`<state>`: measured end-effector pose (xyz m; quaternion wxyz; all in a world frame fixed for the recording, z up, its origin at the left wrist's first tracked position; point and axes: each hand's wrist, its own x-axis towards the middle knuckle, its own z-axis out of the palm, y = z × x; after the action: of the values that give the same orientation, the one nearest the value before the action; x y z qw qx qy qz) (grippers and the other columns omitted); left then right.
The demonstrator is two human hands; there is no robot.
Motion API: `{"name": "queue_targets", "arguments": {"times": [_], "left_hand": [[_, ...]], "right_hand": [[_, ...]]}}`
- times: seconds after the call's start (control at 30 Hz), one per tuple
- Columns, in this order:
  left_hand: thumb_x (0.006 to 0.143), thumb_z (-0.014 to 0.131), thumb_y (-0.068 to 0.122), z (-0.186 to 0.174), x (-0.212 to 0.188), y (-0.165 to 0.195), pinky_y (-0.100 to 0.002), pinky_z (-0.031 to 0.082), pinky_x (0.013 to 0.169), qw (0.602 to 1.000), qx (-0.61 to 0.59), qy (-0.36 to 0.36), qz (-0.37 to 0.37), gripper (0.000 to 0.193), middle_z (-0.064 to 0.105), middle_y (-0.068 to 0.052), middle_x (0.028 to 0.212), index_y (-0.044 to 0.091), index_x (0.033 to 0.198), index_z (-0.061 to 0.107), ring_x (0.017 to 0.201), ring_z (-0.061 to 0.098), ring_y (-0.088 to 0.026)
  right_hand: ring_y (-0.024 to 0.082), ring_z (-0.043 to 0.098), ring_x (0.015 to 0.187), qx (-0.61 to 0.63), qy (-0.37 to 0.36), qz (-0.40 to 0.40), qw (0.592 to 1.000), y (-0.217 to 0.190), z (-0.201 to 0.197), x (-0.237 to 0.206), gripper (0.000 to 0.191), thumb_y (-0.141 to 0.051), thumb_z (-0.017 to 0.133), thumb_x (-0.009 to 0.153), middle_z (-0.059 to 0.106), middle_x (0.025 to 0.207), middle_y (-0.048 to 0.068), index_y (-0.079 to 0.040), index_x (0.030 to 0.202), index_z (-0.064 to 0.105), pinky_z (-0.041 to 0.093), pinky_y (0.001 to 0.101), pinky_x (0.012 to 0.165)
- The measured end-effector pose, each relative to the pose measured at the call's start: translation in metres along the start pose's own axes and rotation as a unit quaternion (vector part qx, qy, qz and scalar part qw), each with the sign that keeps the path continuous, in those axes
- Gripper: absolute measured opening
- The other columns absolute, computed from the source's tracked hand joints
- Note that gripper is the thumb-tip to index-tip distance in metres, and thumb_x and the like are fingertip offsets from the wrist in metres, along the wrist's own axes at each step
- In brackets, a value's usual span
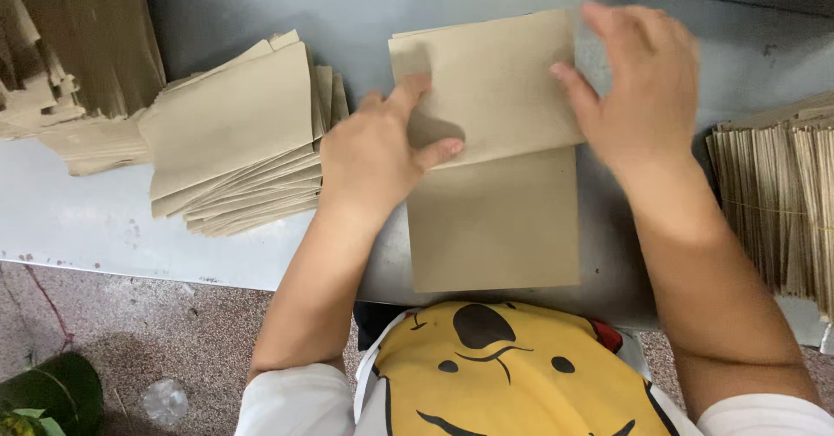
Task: The person folds brown kraft paper sheets on a workbench, creasing the sides and folding the sheet over by hand, then places each finished folded sheet onto a growing stack beside them and takes the next sheet from a pile to repeat the folding cycle.
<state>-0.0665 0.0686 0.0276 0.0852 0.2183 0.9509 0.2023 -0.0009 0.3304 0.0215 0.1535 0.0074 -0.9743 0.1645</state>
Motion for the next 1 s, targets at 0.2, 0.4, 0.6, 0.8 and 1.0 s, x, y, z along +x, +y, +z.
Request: {"name": "queue_targets", "arguments": {"times": [0.2,0.4,0.6,0.8,1.0], "left_hand": [[0.085,0.073,0.058,0.01,-0.014,0.001,-0.044,0.055,0.051,0.999,0.039,-0.025,0.011,0.08,0.068,-0.016,0.092,0.018,0.148,0.045,0.066,0.071,-0.034],[0.093,0.069,0.052,0.005,-0.039,-0.006,-0.046,0.053,0.048,0.995,0.091,-0.038,-0.003,0.073,0.068,-0.012,0.084,0.019,0.154,0.045,0.057,0.067,-0.034],[0.085,0.074,0.032,-0.018,-0.048,0.016,-0.043,0.06,0.077,0.957,0.102,0.21,0.173,0.042,0.066,-0.009,0.102,0.014,0.12,0.062,0.094,0.071,-0.031],[0.087,0.07,0.018,0.017,-0.009,0.021,-0.036,0.055,0.068,0.935,0.17,0.047,0.307,0.018,0.064,-0.004,0.093,0.011,0.103,0.064,0.088,0.067,-0.023],[0.098,0.072,0.013,-0.046,-0.036,-0.012,-0.038,0.056,0.106,0.933,0.091,0.192,0.29,0.037,0.068,-0.005,0.137,0.011,0.135,0.068,0.125,0.069,-0.024]], "right_hand": [[0.034,0.054,0.137,0.036,-0.098,-0.196,0.975,-0.067,0.003,-0.042,0.058,-0.043,0.064,0.101,0.06,0.144,0.018,-0.001,0.14,0.059,0.034,0.0537,0.117],[0.031,0.045,0.145,-0.07,-0.164,-0.058,0.982,-0.03,-0.021,-0.088,0.068,-0.048,0.057,0.095,0.054,0.155,0.013,-0.008,0.149,0.056,0.025,0.0584,0.121],[0.033,0.056,0.123,0.097,-0.179,-0.076,0.976,-0.032,-0.044,-0.103,0.06,-0.049,0.073,0.084,0.064,0.127,0.012,-0.003,0.122,0.067,0.042,0.0484,0.105],[0.028,0.062,0.108,0.149,-0.247,-0.161,0.944,-0.043,-0.034,-0.097,0.046,-0.041,0.081,0.072,0.07,0.113,0.004,-0.012,0.108,0.073,0.048,0.0421,0.093],[0.028,0.061,0.103,0.204,-0.313,-0.111,0.921,-0.039,-0.035,-0.083,0.045,-0.042,0.082,0.071,0.069,0.11,0.002,-0.015,0.106,0.075,0.049,0.041,0.09]]}}
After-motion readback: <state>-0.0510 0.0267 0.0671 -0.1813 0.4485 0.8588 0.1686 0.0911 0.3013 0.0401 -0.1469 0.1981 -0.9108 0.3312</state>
